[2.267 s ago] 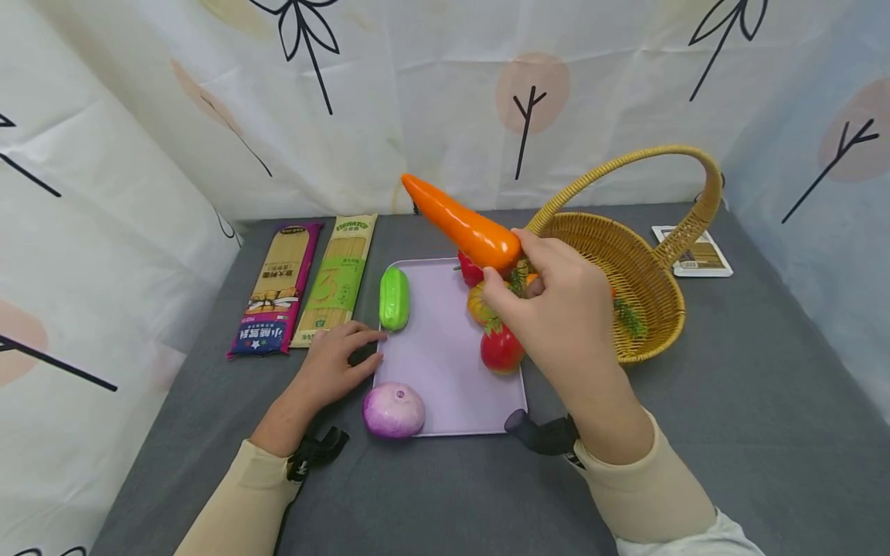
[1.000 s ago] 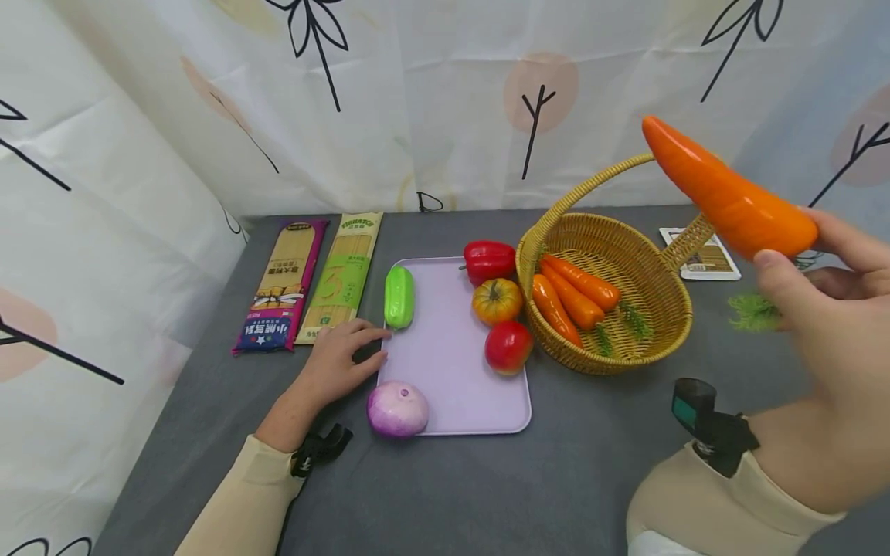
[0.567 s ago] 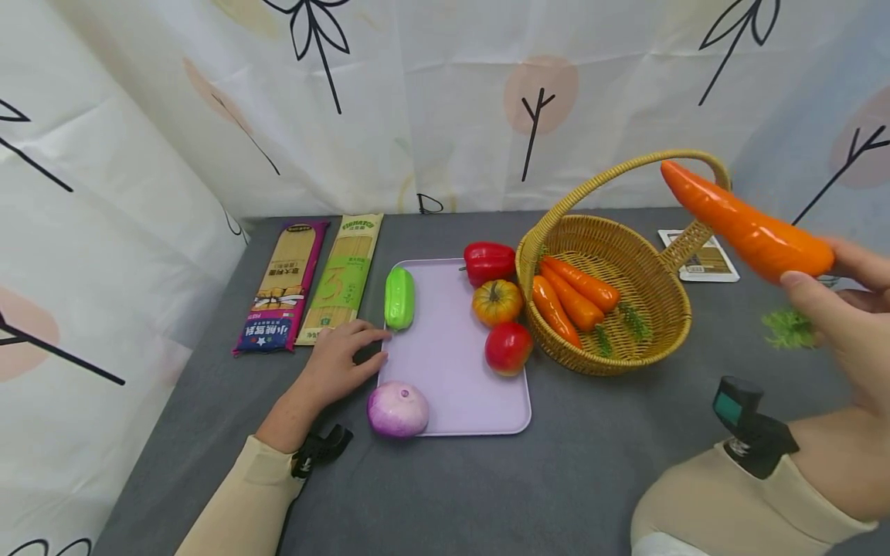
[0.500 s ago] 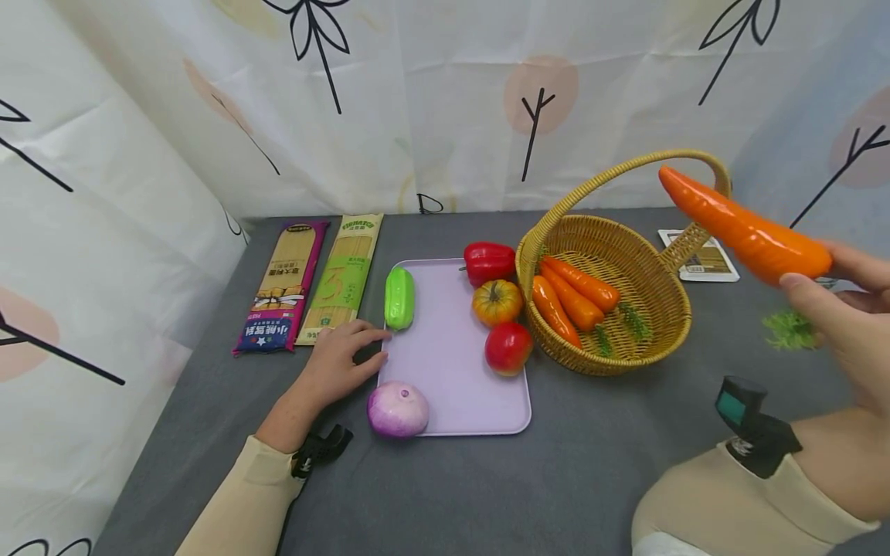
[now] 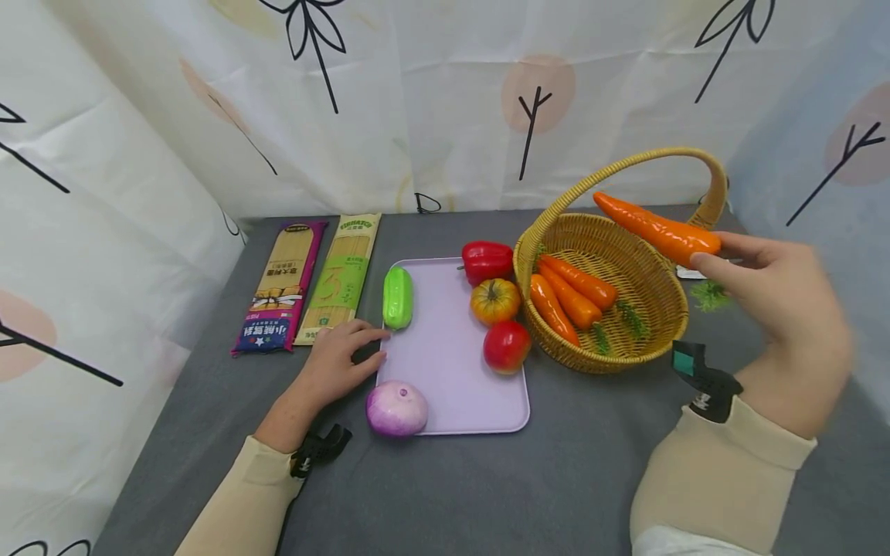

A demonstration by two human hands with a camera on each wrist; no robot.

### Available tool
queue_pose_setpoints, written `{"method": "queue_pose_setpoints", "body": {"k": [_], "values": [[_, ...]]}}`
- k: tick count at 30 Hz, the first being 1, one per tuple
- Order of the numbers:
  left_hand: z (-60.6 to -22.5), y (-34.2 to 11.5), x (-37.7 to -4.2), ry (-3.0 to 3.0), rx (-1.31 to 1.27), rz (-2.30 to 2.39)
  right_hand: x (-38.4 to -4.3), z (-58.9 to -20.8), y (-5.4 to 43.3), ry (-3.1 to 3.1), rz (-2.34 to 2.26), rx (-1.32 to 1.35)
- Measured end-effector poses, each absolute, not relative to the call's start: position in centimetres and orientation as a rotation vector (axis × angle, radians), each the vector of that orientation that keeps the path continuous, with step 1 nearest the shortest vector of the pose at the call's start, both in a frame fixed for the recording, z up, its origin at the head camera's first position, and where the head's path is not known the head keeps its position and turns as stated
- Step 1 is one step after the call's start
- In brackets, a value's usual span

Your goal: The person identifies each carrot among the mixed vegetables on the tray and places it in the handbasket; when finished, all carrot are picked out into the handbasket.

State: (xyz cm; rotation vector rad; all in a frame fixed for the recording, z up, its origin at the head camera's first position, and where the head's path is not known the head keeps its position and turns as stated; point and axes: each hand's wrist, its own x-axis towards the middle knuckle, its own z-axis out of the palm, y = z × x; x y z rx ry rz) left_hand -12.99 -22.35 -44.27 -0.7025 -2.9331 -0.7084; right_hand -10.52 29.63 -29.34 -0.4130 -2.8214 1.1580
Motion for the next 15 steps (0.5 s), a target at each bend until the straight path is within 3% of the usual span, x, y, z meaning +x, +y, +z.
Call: {"method": "queue_pose_setpoints", "body": {"k": [15], "values": [[-44.3,-22.4,-13.1,-2.938,-0.707,-0.710,-14.9,-32.7,29.3,-3.050,1.091,-0.249]]}}
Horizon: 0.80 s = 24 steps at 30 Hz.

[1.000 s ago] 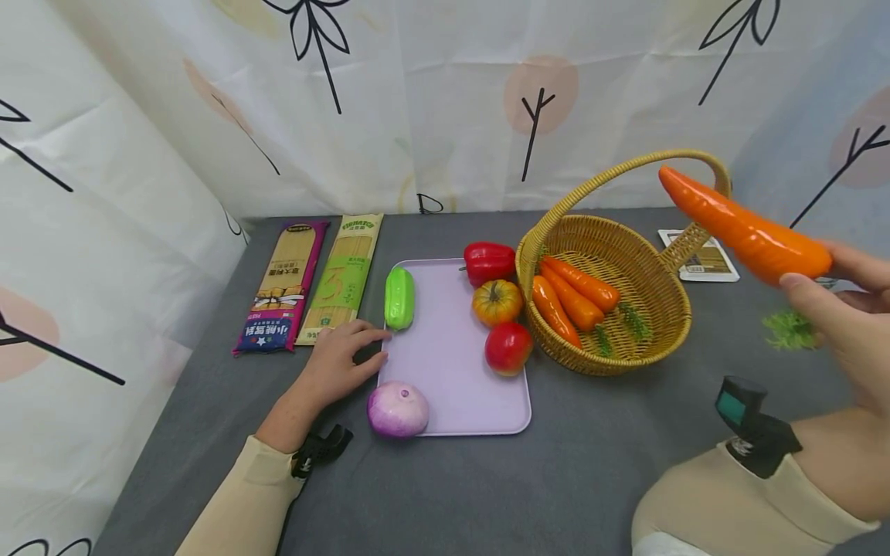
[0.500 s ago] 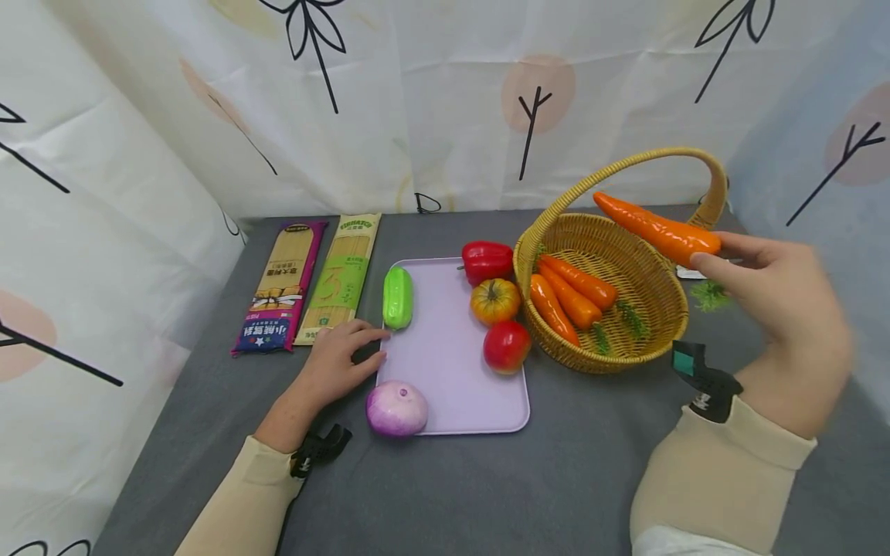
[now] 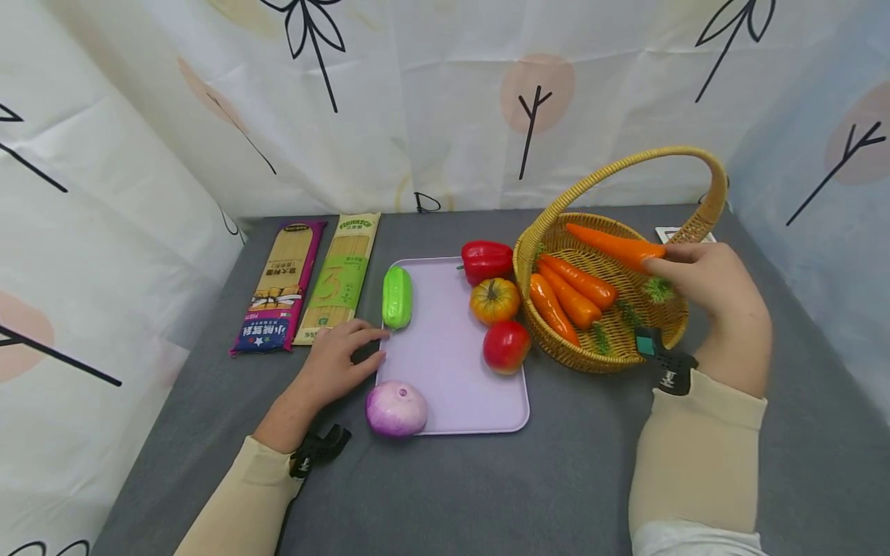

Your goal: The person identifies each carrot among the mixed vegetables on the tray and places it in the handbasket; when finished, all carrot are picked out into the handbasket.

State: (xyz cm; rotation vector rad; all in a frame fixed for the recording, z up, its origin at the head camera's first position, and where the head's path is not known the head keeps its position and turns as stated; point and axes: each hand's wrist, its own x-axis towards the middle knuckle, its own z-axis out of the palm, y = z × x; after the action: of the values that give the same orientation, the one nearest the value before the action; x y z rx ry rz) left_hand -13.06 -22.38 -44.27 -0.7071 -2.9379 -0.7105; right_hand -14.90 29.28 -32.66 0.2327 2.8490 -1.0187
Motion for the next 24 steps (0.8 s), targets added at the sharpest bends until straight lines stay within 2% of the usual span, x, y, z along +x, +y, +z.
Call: {"method": "queue_pose_setpoints", "body": {"k": [24], "values": [[-44.1,-22.5,-12.7,-2.937,-0.699,-0.706,-17.9,-35.5,27.6,2.734,-0.852,0.157]]}}
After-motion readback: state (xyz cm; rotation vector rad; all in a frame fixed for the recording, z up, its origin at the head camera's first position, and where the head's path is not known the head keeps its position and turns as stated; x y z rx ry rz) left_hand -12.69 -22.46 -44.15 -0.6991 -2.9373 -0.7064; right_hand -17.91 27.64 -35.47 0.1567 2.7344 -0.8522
